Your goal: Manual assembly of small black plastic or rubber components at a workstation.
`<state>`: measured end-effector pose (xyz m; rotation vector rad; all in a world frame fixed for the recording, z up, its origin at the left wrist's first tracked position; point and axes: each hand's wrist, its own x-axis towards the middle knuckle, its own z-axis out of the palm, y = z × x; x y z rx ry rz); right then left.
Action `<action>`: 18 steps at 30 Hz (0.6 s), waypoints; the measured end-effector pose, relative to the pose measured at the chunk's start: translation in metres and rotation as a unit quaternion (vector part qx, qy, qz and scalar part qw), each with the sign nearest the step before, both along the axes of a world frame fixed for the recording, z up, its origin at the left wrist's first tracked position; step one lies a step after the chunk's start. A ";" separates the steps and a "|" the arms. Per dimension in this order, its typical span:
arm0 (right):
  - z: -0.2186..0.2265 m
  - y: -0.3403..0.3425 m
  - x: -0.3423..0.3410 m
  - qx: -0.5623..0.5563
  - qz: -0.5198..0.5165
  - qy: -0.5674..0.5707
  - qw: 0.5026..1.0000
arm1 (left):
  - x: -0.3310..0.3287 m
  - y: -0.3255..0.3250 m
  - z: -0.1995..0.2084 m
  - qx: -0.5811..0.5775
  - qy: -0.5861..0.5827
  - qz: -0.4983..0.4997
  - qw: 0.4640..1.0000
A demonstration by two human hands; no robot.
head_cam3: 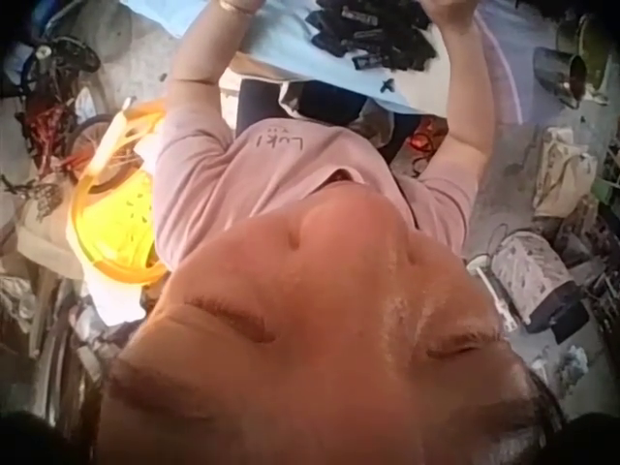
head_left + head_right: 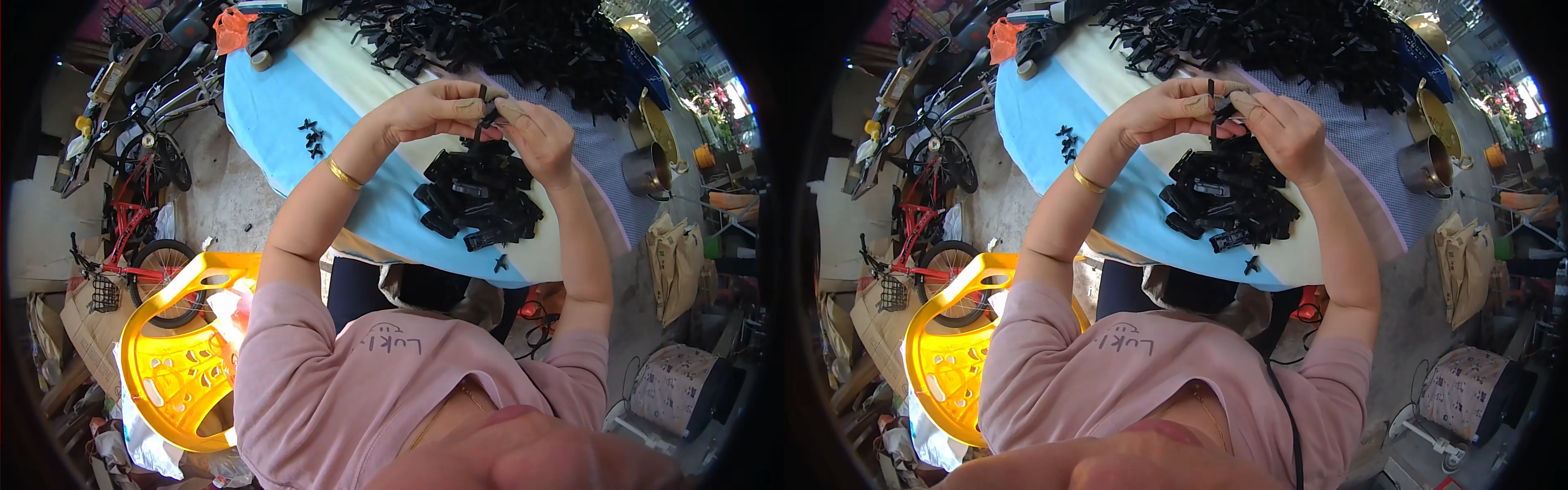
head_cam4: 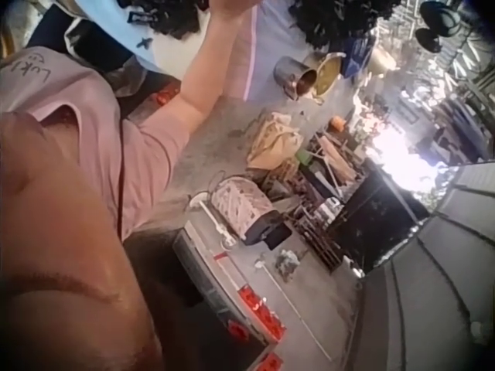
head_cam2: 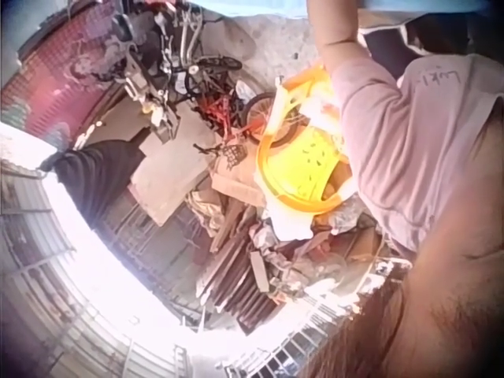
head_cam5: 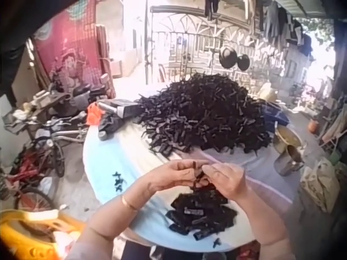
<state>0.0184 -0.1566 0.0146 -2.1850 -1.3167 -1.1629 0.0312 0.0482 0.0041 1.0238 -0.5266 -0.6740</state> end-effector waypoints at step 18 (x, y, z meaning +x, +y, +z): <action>0.002 0.009 -0.013 0.235 0.038 0.508 0.828 | -0.016 -0.028 -0.013 0.061 -0.211 0.275 0.936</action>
